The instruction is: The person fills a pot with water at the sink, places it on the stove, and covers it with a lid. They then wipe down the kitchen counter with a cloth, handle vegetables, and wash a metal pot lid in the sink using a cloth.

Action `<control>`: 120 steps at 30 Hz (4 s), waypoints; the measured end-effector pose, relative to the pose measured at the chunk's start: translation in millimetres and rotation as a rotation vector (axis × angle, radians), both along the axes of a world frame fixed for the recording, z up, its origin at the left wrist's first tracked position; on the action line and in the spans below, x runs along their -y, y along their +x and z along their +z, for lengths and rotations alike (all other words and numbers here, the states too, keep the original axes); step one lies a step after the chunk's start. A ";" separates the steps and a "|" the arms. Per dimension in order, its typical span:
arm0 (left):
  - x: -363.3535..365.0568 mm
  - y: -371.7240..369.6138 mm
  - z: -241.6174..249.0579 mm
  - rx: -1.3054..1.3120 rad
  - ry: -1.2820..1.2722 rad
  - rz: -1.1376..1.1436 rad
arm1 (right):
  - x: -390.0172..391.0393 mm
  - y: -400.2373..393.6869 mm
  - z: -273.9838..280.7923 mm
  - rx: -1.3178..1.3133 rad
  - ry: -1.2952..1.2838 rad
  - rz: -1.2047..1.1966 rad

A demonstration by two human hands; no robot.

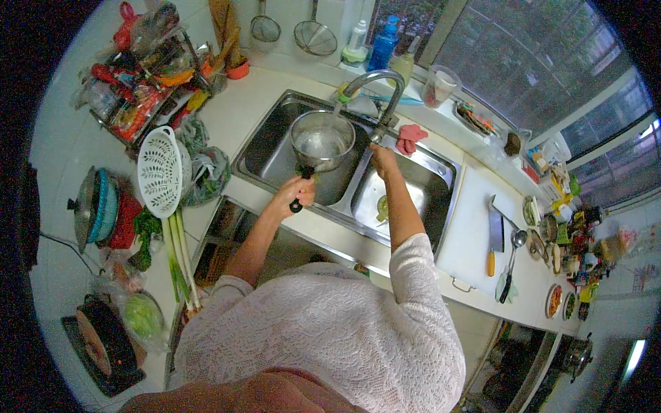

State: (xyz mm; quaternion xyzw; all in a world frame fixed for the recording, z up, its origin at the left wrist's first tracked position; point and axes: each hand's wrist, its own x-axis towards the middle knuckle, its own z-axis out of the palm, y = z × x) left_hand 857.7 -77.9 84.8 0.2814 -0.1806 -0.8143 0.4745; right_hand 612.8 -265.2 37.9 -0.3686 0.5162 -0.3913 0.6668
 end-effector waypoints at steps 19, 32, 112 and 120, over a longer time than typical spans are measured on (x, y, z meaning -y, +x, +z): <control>-3.2 0.5 3.3 -0.010 -0.039 -0.012 | 5.9 -1.9 4.3 0.079 0.115 0.001; -6.5 1.4 4.2 -0.009 -0.035 -0.015 | 4.2 -4.3 7.5 0.097 0.124 0.031; -242.4 -679.5 90.5 -0.039 -0.180 -1.537 | -574.0 -507.5 114.1 0.238 -0.308 -0.991; -331.4 -830.4 95.5 -0.059 -0.204 -1.850 | -671.8 -611.7 119.5 0.174 -0.342 -1.364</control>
